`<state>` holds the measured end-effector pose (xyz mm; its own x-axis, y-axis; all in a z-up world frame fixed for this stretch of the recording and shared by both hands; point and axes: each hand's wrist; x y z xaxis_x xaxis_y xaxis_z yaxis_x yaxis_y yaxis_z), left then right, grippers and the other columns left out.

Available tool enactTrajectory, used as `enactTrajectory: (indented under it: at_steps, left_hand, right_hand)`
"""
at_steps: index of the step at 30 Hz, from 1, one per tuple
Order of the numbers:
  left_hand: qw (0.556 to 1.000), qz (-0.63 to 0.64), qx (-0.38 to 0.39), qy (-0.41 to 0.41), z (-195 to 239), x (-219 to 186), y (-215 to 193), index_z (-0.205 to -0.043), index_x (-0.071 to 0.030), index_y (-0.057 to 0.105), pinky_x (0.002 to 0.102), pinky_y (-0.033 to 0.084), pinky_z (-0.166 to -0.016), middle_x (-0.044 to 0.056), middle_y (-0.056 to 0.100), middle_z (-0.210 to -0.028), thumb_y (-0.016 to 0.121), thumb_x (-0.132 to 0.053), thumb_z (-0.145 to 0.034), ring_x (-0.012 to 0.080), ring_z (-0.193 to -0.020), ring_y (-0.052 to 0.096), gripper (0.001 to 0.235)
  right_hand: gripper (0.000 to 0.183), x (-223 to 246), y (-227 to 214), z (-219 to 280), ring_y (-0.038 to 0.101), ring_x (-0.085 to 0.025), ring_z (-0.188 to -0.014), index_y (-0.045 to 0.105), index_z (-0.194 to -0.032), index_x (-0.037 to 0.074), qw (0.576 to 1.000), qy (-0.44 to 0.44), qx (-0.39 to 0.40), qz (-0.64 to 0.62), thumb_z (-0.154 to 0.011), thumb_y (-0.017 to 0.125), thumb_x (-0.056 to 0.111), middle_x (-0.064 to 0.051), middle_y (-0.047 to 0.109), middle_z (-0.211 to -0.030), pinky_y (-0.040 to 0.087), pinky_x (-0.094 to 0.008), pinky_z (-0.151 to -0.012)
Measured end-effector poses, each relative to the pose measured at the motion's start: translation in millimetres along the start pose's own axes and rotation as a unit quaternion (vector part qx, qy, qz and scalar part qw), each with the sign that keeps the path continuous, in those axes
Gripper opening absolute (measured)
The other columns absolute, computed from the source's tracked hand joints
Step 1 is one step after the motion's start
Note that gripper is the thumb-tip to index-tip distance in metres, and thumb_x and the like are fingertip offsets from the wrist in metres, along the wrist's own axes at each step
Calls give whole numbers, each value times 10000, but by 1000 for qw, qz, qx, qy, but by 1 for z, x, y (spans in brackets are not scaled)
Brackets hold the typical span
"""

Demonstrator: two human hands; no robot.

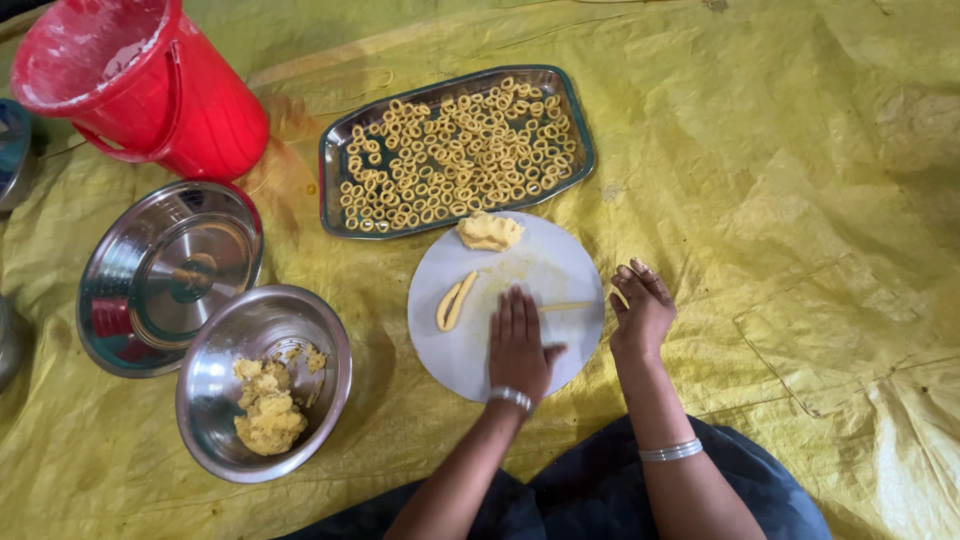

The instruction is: The person rolls small portions of dough into thin ropes on a white plate, then joins the ends to form rings and places them on a metal tray. The process is repeated continuously with dough taken from a nearby bowl.

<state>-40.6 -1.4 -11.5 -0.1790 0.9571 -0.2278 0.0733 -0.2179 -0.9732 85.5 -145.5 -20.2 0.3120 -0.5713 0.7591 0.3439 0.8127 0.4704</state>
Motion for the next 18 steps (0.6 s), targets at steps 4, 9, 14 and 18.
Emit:
enactTrajectory:
  at_steps: [4, 9, 14, 18]
  left_hand:
    - [999, 34, 25, -12, 44, -19, -3, -1573, 82, 212, 510, 79, -1249, 255, 115, -1676, 623, -554, -874, 407, -1562, 67, 1031]
    - [1000, 19, 6, -18, 7, -14, -9, -1561, 34, 233, 534, 72, -1224, 229, 116, -1667, 598, -556, -911, 405, -1543, 59, 950]
    - [1000, 4, 18, 19, -28, 8, -17, -1594, -13, 232, 502, 71, -1265, 194, 117, -1698, 546, -558, -961, 363, -1578, 58, 892]
    - [996, 22, 77, 33, 13, -7, -20, -1606, 33, 171, 468, 69, -1248, 212, 72, -1695, 537, -577, -904, 348, -1567, 36, 999]
  right_hand:
    - [258, -3, -1, 1, 681, -179, -918, 681, -1155, 62, 1000, 0, 10, -15, -909, 620, 13, -62, 724, -1033, 495, -330, -795]
    - [272, -2, 3, 2, 681, -168, -936, 679, -1172, 65, 1000, 0, 2, 9, -913, 615, 14, -47, 724, -1044, 498, -318, -797]
    - [271, 0, -1, 1, 676, -165, -939, 669, -1177, 66, 1000, 4, 1, 6, -916, 614, 14, -44, 721, -1045, 488, -323, -788]
    - [275, 1, 2, 1, 676, -166, -937, 679, -1176, 66, 1000, 6, -4, 11, -913, 619, 13, -47, 725, -1047, 490, -323, -791]
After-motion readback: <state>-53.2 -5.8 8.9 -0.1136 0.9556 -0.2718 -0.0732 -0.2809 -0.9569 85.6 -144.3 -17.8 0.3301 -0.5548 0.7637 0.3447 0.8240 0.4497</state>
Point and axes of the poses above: each hand's wrist, its own z-axis away from the middle knuckle, its own y-axis out of the palm, x = y × z
